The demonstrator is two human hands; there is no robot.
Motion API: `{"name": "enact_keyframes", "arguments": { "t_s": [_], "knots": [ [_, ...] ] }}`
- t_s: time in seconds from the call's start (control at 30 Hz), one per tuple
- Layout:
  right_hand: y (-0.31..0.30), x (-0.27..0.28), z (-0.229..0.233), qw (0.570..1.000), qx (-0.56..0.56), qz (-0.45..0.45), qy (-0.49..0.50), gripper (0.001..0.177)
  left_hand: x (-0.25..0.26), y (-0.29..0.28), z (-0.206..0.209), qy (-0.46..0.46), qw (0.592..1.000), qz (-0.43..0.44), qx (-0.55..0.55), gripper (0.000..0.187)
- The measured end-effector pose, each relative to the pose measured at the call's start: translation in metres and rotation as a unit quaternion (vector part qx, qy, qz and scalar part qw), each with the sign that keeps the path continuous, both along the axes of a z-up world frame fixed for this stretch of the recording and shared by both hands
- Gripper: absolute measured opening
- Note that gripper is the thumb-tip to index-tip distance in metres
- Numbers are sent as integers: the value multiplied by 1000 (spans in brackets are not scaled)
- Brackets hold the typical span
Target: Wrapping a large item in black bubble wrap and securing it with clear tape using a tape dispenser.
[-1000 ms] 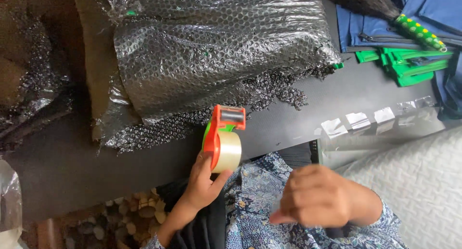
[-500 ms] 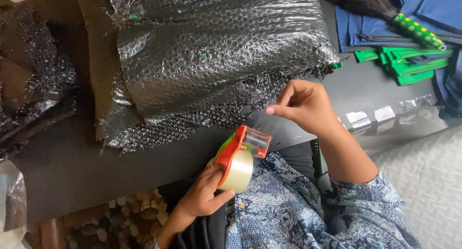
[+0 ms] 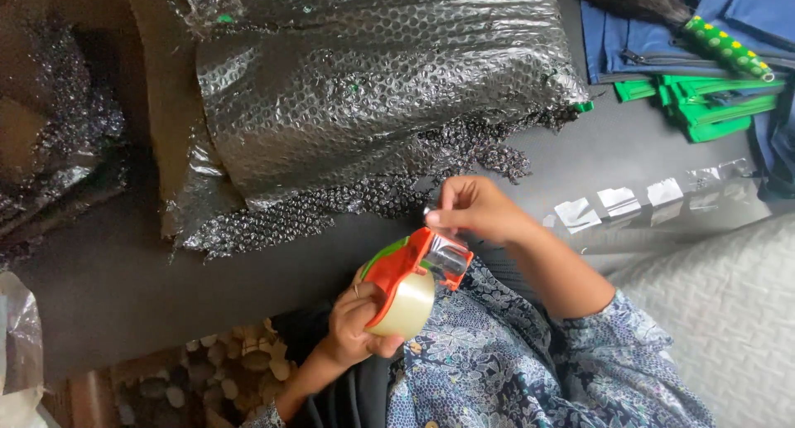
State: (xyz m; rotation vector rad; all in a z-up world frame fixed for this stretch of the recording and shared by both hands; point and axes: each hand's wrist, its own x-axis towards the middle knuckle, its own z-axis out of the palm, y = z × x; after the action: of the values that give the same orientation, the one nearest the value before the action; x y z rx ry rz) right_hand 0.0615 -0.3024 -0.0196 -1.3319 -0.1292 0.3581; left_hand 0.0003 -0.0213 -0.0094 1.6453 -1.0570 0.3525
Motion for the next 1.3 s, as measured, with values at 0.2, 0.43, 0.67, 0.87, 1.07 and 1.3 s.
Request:
{"name": "enact_keyframes", "arguments": {
  "t_s": [0.2,0.43,0.67,0.87,1.07,1.3],
  "knots": [
    [11,-30,-23,994,35,-39,97,36,-11,1,-9,-45,998,24,20,53],
    [-7,-48,-29,994,5,-56,95,33,-15,7,-13,-64,996,-2,69,49],
    [-6,-57,-1,992,-74,-83,57,31,-21,10,-14,-84,993,-4,88,48],
    [-2,-59,17,983,-122,-122,65,34,-22,9,-11,-96,992,5,84,49],
    [3,-61,21,970,-162,-159,82,37,-22,10,-12,-108,989,10,104,49],
    [-16,-64,-14,930,-308,-198,-22,36,-24,24,4,-182,976,-6,123,48]
  ]
}}
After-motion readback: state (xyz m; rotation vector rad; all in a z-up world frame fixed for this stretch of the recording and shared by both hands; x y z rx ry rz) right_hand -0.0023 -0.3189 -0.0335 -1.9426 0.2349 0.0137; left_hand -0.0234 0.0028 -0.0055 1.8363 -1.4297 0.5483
